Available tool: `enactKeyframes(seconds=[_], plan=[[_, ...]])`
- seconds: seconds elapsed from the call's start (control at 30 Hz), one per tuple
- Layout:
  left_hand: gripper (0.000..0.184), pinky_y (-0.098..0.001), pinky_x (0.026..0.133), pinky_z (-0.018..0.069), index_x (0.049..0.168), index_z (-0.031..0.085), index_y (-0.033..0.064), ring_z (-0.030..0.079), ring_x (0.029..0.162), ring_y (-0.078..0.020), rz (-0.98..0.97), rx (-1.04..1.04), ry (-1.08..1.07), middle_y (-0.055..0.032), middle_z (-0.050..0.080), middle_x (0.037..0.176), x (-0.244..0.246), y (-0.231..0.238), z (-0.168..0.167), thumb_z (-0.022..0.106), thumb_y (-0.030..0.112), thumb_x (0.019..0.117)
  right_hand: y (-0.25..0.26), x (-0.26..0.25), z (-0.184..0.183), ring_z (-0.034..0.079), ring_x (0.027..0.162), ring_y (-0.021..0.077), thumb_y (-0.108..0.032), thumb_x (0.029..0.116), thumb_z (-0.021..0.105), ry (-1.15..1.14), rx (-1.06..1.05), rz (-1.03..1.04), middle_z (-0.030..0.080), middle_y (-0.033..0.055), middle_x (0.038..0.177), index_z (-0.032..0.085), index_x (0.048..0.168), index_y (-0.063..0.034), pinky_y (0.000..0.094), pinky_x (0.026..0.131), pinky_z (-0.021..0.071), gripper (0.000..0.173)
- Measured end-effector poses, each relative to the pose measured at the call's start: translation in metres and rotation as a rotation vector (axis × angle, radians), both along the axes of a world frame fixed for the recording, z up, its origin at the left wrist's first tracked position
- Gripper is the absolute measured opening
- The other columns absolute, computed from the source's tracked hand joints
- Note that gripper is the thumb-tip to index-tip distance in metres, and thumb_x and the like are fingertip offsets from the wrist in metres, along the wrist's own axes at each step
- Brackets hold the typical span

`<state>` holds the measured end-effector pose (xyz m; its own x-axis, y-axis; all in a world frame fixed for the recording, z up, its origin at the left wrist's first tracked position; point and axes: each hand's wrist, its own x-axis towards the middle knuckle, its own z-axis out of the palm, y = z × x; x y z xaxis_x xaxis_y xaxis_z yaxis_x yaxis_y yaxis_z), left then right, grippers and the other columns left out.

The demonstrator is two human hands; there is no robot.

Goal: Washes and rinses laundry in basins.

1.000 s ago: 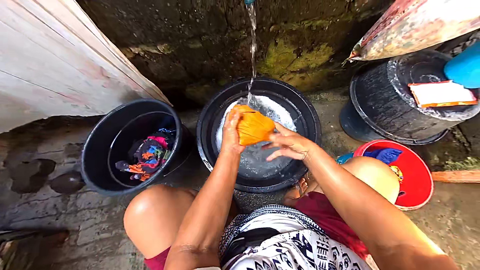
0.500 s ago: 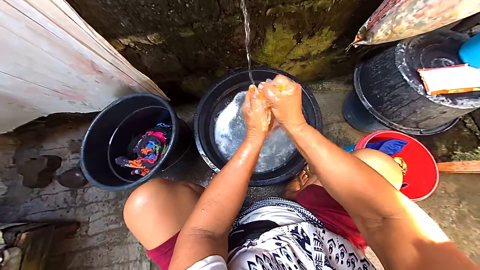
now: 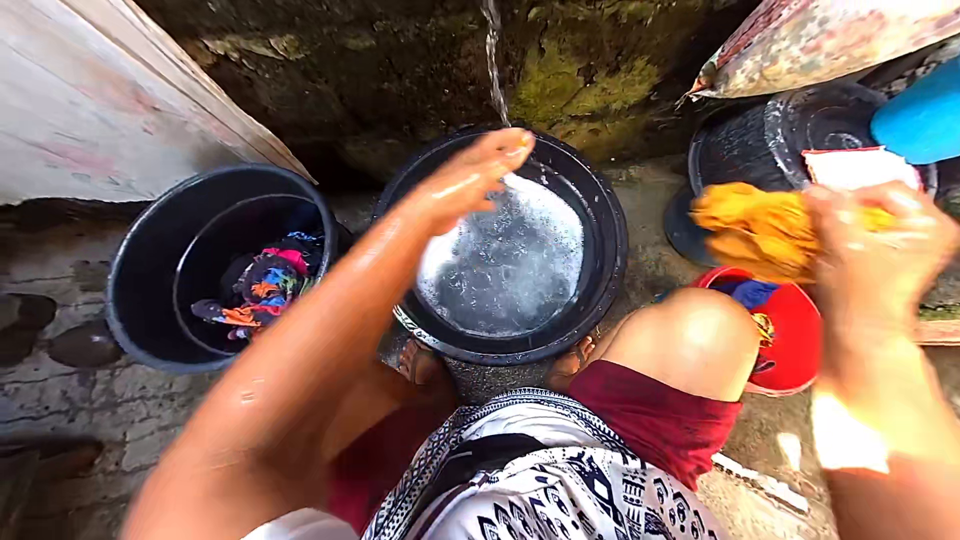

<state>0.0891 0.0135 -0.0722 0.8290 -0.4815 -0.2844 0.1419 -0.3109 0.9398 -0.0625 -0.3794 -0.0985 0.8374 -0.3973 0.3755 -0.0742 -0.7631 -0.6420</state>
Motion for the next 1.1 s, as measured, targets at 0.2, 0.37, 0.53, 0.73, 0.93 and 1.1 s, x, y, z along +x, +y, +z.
enactKeyframes(seconds=[0.2, 0.37, 0.53, 0.73, 0.93, 1.1], plan=[[0.079, -0.0785, 0.098, 0.0408, 0.148, 0.047, 0.0007, 0.050, 0.125, -0.0605, 0.026, 1.011, -0.344, -0.0389, 0.048, 0.140, -0.019, 0.214, -0.027, 0.078, 0.044, 0.0901, -0.087, -0.039, -0.031, 0.053, 0.117, 0.0624, -0.042, 0.0974, 0.070, 0.943, -0.259, -0.001, 0.063, 0.0384, 0.120, 0.073, 0.113, -0.0004, 0.0840, 0.093, 0.0337, 0.044], [0.069, -0.0776, 0.094, 0.0436, 0.148, 0.047, 0.0007, 0.057, 0.116, -0.0601, 0.025, 1.203, 0.024, -0.0384, 0.059, 0.126, -0.099, 0.294, -0.071, 0.080, 0.018, 0.0897, 0.026, 0.037, -0.044, 0.061, 0.118, 0.0430, -0.032, 0.1045, 0.061, 0.767, 0.085, 0.178, 0.062, 0.0270, 0.132, 0.064, 0.132, -0.0002, 0.0639, 0.098, 0.0480, 0.042], [0.031, -0.0753, 0.086, 0.0466, 0.123, 0.064, -0.0017, 0.063, 0.110, -0.0565, 0.181, 1.370, 0.136, -0.0351, 0.066, 0.114, -0.135, 0.306, -0.103, 0.057, 0.023, 0.1049, 0.098, 0.087, -0.126, 0.059, 0.119, 0.0465, -0.031, 0.0948, 0.075, 1.025, 0.407, -0.027, 0.053, 0.0328, 0.137, 0.035, 0.152, 0.0023, 0.0645, 0.092, 0.0507, 0.078], [0.038, -0.0725, 0.076, 0.0500, 0.100, 0.070, 0.0005, 0.067, 0.099, -0.0527, 0.234, 1.418, 0.128, -0.0305, 0.069, 0.102, -0.134, 0.302, -0.108, 0.067, 0.039, 0.0976, 0.093, 0.101, -0.158, 0.067, 0.099, 0.0321, -0.024, 0.0987, 0.067, 0.922, 0.811, -0.295, 0.063, 0.0211, 0.123, 0.049, 0.141, -0.0045, 0.0500, 0.076, 0.0592, 0.049], [0.037, -0.0729, 0.079, 0.0494, 0.097, 0.069, -0.0045, 0.065, 0.104, -0.0528, 0.269, 1.366, 0.137, -0.0313, 0.068, 0.106, -0.138, 0.296, -0.104, 0.059, 0.031, 0.1013, 0.126, 0.078, -0.102, 0.069, 0.076, 0.0208, -0.015, 0.0994, 0.060, 0.629, 1.018, -0.113, 0.067, 0.0121, 0.095, 0.054, 0.124, -0.0028, 0.0416, 0.063, 0.0614, 0.027], [0.034, -0.0702, 0.083, 0.0505, 0.104, 0.068, -0.0044, 0.064, 0.108, -0.0519, 0.352, 1.302, 0.230, -0.0309, 0.067, 0.112, -0.157, 0.278, -0.095, 0.051, 0.025, 0.1054, 0.152, 0.053, -0.033, 0.069, 0.058, 0.0124, -0.009, 0.1013, 0.052, 0.384, 1.062, 0.141, 0.068, 0.0001, 0.072, 0.056, 0.099, -0.0089, 0.0323, 0.052, 0.0614, 0.004]])
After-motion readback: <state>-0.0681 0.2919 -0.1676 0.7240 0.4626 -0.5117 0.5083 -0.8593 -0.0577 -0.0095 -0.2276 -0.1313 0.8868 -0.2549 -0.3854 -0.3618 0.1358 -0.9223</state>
